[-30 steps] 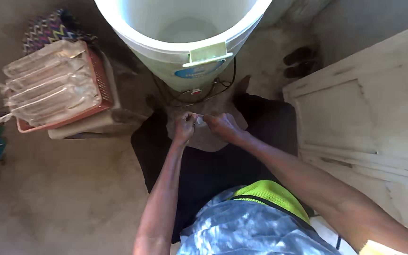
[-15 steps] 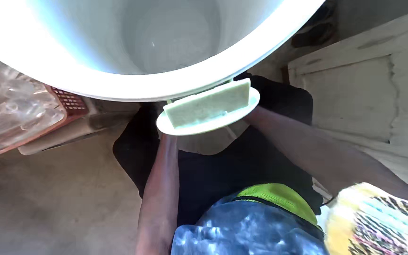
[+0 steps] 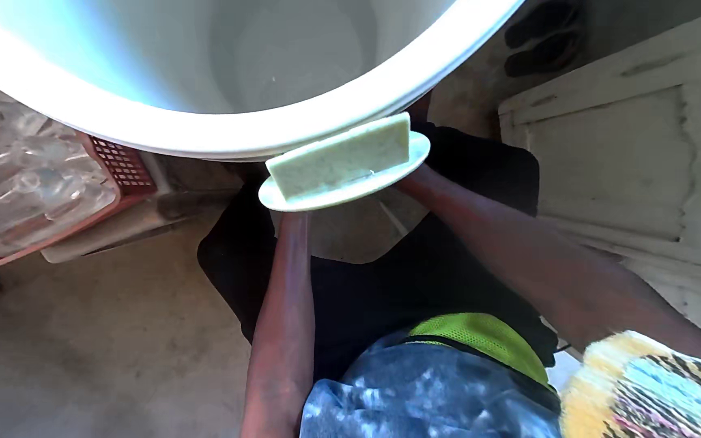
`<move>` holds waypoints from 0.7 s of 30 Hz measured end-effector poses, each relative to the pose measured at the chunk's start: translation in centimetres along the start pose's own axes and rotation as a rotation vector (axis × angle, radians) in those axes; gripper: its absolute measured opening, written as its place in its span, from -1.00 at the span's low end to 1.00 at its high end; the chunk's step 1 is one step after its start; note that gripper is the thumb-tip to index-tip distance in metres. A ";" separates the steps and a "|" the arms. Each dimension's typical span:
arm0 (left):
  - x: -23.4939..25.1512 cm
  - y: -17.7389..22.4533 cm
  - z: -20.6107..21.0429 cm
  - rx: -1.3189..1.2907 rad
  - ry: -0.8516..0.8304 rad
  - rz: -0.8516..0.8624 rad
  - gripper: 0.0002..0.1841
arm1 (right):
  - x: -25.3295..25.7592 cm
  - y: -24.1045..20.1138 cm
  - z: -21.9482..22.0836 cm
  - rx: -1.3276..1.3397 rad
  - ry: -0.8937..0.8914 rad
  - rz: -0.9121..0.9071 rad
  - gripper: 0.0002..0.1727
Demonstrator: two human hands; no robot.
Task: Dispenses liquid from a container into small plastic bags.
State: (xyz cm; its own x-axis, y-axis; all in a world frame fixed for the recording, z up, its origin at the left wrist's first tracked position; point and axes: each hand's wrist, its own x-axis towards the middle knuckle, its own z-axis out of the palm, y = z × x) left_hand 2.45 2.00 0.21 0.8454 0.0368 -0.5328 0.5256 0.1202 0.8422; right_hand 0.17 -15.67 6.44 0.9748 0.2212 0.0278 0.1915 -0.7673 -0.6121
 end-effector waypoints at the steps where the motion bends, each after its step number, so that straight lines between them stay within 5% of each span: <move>1: 0.0 -0.7 -0.7 0.033 -0.018 0.016 -0.81 | -0.2 -1.5 -1.4 0.029 -0.026 0.054 -0.77; 8: -2.8 2.4 1.3 0.062 0.108 0.004 -0.85 | -0.2 0.2 1.5 0.025 0.045 0.009 -0.81; 12: -3.6 3.3 2.7 0.059 0.173 0.041 -0.86 | -0.1 -0.4 1.3 0.131 -0.034 0.126 -0.75; 21: -3.2 4.5 3.9 0.072 0.221 0.046 -0.89 | 0.3 -0.3 7.5 0.476 0.476 0.192 -0.84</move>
State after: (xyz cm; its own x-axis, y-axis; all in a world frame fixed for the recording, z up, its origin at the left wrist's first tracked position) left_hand 2.48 -1.42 5.98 0.8313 0.2578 -0.4924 0.4994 0.0427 0.8653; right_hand -0.46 -10.83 0.69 0.9512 -0.2631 0.1612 0.0461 -0.3955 -0.9173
